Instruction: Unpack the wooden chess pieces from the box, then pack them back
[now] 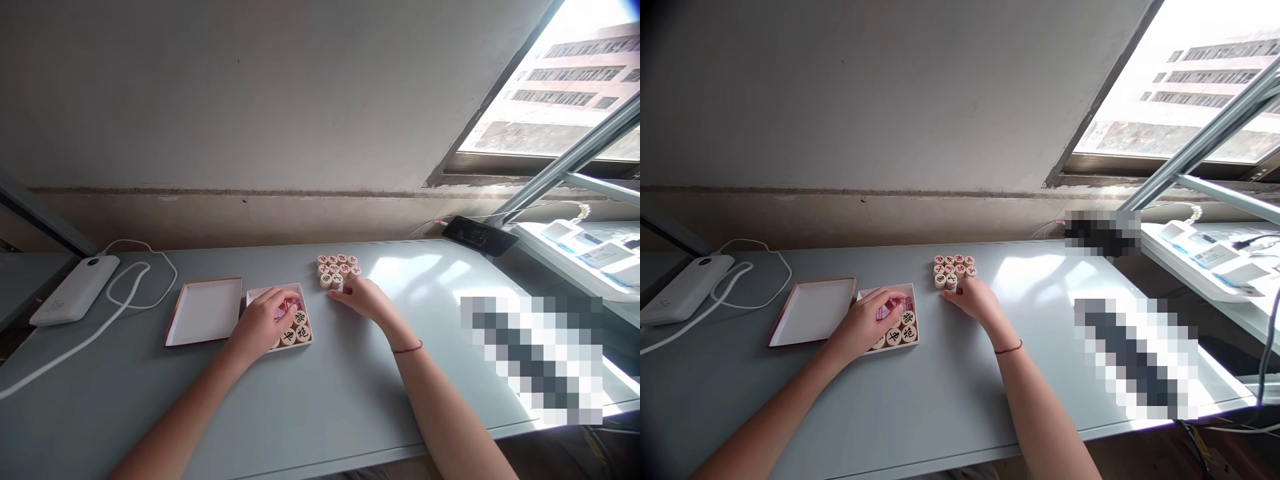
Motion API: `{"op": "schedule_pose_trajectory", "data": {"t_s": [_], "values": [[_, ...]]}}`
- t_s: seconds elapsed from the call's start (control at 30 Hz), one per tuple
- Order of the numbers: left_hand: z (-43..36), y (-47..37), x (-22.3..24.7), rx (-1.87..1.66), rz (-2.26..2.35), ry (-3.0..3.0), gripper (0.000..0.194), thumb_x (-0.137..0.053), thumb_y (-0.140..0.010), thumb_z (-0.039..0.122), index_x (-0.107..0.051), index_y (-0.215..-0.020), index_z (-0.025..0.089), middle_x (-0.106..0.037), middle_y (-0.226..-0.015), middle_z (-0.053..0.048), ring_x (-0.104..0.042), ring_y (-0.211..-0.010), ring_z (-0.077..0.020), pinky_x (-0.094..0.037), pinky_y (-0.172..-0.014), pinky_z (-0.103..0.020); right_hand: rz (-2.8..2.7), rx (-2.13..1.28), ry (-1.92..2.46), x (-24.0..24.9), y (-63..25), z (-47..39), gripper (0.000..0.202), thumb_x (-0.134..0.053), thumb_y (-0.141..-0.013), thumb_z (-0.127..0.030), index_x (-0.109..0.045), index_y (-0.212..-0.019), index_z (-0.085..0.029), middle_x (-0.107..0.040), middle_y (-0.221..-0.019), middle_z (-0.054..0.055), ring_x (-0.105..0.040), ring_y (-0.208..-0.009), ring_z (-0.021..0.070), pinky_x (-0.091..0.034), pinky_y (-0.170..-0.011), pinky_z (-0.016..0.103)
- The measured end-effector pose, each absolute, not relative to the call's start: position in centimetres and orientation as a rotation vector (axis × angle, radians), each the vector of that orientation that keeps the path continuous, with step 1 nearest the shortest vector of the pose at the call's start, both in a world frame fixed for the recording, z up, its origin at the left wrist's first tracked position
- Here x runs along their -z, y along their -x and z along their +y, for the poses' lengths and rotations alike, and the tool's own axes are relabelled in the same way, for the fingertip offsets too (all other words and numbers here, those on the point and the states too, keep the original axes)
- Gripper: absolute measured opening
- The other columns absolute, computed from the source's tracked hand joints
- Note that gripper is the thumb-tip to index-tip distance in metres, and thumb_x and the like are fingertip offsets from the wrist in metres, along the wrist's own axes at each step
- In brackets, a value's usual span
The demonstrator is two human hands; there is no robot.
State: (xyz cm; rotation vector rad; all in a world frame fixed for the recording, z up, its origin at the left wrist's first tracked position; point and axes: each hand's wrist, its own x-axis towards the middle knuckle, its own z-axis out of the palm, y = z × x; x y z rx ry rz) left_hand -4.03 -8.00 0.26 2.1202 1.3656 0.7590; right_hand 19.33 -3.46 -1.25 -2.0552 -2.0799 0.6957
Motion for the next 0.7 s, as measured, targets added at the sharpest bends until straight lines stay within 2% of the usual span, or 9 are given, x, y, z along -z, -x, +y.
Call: {"op": "schedule_pose_trajectory", "data": {"t_s": [0.17,0.3,0.4,0.47,0.53,0.6,0.63,0.7], "values": [[-7.8,4.1,-0.4,-0.767,1.379,-2.130,0.021,-0.045,-0.089,0.030,-0.064,-0.096,0.025,-0.068,-0.100,-0.001,-0.064,-0.090,-0.0186,-0.051,-0.076,-0.029,-2.047,-0.649,2.057,1.3,-20.1,-3.2,0.040,-0.051,-0.082,-0.042,-0.031,-0.055,-0.021,-0.045,-0.055,0.000,-0.035,-0.052,0.0132,-0.023,-0.048,0.026],[-7.4,4.9,-0.5,-0.688,1.447,-2.187,0.024,-0.042,-0.088,0.029,-0.065,-0.096,0.025,-0.068,-0.095,-0.001,-0.063,-0.079,-0.0171,-0.049,-0.073,-0.029,-2.116,-0.664,2.000,1.4,-20.4,-3.2,0.036,-0.051,-0.082,-0.041,-0.034,-0.057,-0.021,-0.047,-0.056,0.000,-0.037,-0.053,0.0128,-0.024,-0.049,0.026],[-7.1,5.7,-0.3,-0.584,1.514,-2.273,0.028,-0.039,-0.089,0.028,-0.066,-0.089,0.024,-0.068,-0.089,-0.002,-0.060,-0.078,-0.0187,-0.045,-0.077,-0.033,-2.197,-0.752,1.891,0.8,-19.9,-3.6,0.034,-0.052,-0.081,-0.040,-0.038,-0.057,-0.021,-0.047,-0.058,-0.001,-0.037,-0.053,0.0119,-0.026,-0.049,0.026],[-7.1,5.9,-0.2,-0.533,1.531,-2.320,0.031,-0.038,-0.089,0.029,-0.066,-0.077,0.023,-0.067,-0.082,-0.002,-0.059,-0.080,-0.0199,-0.042,-0.078,-0.034,-2.211,-0.876,1.738,0.3,-19.1,-4.0,0.027,-0.050,-0.083,-0.041,-0.047,-0.066,-0.020,-0.050,-0.061,-0.001,-0.039,-0.054,0.0119,-0.027,-0.050,0.025],[-7.3,5.9,0.0,-0.490,1.510,-2.361,0.035,-0.037,-0.089,0.028,-0.061,-0.064,0.022,-0.063,-0.073,-0.002,-0.057,-0.077,-0.0196,-0.041,-0.077,-0.034,-2.179,-1.029,1.559,0.0,-18.0,-4.6,0.024,-0.046,-0.087,-0.043,-0.056,-0.087,-0.022,-0.054,-0.066,-0.002,-0.044,-0.056,0.0123,-0.030,-0.051,0.024],[-7.6,5.7,0.1,-0.452,1.467,-2.404,0.036,-0.037,-0.088,0.025,-0.055,-0.058,0.021,-0.059,-0.066,-0.002,-0.055,-0.072,-0.0188,-0.040,-0.074,-0.033,-2.157,-1.163,1.422,-0.2,-16.9,-5.1,0.030,-0.041,-0.091,-0.044,-0.057,-0.106,-0.024,-0.059,-0.070,-0.001,-0.048,-0.059,0.0127,-0.033,-0.053,0.024],[-7.7,5.6,0.2,-0.444,1.450,-2.421,0.035,-0.037,-0.087,0.024,-0.054,-0.057,0.021,-0.057,-0.065,-0.002,-0.054,-0.070,-0.0188,-0.039,-0.072,-0.032,-2.162,-1.206,1.380,-0.2,-16.4,-5.3,0.031,-0.040,-0.092,-0.044,-0.057,-0.108,-0.024,-0.060,-0.072,-0.001,-0.050,-0.061,0.0129,-0.034,-0.054,0.024],[-7.9,5.4,0.3,-0.446,1.427,-2.442,0.032,-0.038,-0.086,0.024,-0.053,-0.057,0.021,-0.057,-0.063,-0.002,-0.054,-0.069,-0.0196,-0.038,-0.070,-0.032,-2.181,-1.246,1.346,-0.1,-15.7,-5.6,0.032,-0.038,-0.093,-0.044,-0.061,-0.099,-0.023,-0.062,-0.073,0.000,-0.050,-0.060,0.0126,-0.035,-0.054,0.024]]}}
